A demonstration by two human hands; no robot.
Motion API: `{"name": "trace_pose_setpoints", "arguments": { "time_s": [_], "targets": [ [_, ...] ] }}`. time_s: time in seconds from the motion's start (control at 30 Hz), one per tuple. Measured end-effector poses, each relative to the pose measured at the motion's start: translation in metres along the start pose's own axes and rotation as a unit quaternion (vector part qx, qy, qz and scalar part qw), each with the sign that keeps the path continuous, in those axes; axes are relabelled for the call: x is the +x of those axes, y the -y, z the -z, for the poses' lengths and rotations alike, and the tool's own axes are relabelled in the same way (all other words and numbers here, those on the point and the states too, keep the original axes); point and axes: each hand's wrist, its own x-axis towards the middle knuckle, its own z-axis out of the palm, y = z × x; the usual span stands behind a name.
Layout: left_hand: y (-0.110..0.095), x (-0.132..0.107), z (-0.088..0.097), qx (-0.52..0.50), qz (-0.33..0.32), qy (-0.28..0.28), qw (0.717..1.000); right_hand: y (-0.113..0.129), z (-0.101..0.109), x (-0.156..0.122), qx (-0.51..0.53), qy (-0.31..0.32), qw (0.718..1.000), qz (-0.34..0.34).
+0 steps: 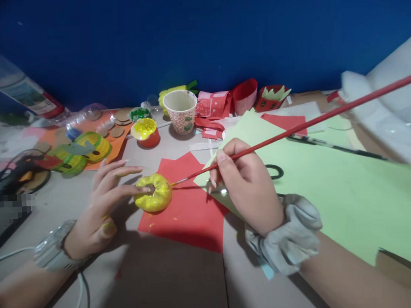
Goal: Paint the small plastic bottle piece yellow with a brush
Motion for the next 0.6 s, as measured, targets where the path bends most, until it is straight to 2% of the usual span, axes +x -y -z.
{"name": "trace_pose_setpoints", "arguments": {
  "time_s": [0.1,0.2,0.3,0.43,0.5,0.6],
  "targets": [
    [0.001,0.000,0.000,0.001,-0.003,-0.001,1.000,-0.003,0.000,-0.002,0.025,-0.017,1.000,0.000],
    [0.003,-0.001,-0.001,0.013,-0.003,0.002,1.000,-0.008,0.000,-0.002,0.053,-0.005,0.998,-0.017],
    [0.006,-0.002,-0.002,0.013,-0.012,-0.001,1.000,-0.013,0.001,0.002,0.057,-0.006,0.997,-0.043],
    [0.007,-0.002,-0.003,0.042,-0.003,0.001,0.999,-0.020,0.002,0.010,0.126,0.002,0.988,-0.085],
    [0.006,-0.002,-0.003,0.061,0.008,-0.003,0.998,-0.021,0.003,0.011,0.118,0.011,0.989,-0.092],
    [0.004,-0.003,-0.003,0.077,0.014,0.004,0.997,-0.019,0.005,0.010,0.127,-0.010,0.985,-0.119]
  ]
}}
